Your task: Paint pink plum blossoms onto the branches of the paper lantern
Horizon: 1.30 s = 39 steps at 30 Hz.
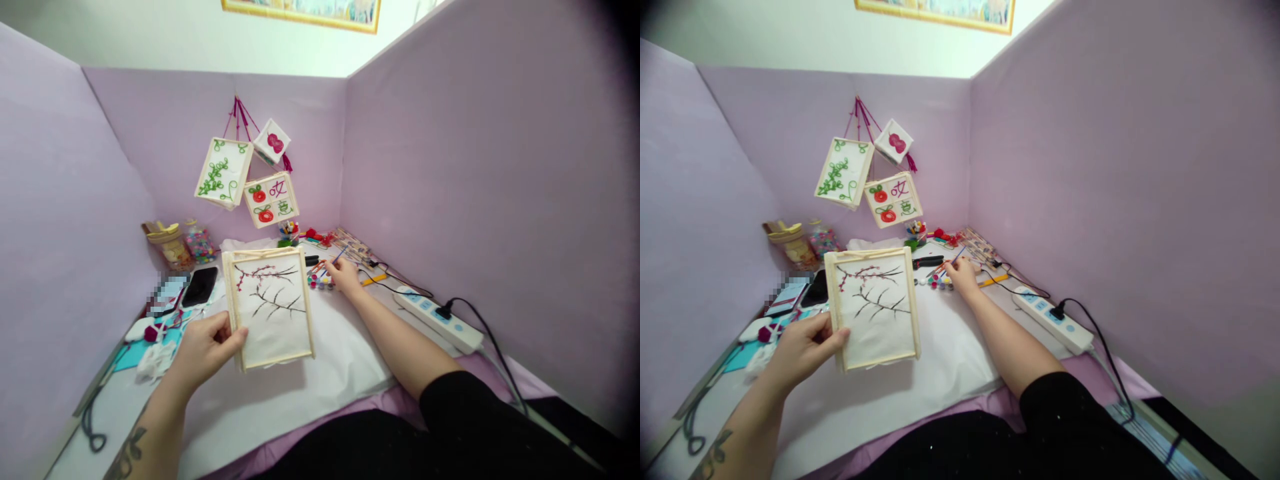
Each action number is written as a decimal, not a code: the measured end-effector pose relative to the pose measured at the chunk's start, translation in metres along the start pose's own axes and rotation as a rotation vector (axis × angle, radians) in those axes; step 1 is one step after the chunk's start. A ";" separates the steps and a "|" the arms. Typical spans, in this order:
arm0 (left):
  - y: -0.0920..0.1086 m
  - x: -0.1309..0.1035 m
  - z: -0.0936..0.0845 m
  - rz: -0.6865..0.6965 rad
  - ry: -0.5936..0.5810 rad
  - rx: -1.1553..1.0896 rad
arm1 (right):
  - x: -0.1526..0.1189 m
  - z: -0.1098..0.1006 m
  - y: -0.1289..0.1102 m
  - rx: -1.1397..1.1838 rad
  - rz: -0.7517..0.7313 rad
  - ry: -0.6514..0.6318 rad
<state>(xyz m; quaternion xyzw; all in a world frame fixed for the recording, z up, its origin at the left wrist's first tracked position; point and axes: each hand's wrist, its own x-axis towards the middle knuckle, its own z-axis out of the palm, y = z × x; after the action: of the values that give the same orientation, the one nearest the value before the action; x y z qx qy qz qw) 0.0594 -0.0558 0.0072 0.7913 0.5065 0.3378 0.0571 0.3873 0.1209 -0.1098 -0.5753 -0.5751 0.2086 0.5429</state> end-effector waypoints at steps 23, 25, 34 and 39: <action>0.000 -0.002 0.000 -0.009 -0.016 0.043 | -0.002 -0.001 -0.003 -0.062 -0.067 0.007; 0.000 -0.002 0.000 -0.007 -0.013 0.047 | -0.007 -0.002 -0.009 -0.079 -0.125 -0.010; -0.001 -0.001 0.001 -0.008 -0.014 0.019 | -0.025 0.001 -0.027 -0.154 -0.305 -0.137; 0.000 -0.001 0.000 -0.010 -0.019 0.018 | -0.025 0.002 -0.027 -0.190 -0.330 -0.163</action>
<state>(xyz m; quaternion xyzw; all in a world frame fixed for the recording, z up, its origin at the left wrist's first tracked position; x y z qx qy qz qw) 0.0595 -0.0564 0.0066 0.7923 0.5129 0.3256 0.0566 0.3677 0.0926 -0.0964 -0.5032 -0.7205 0.1074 0.4649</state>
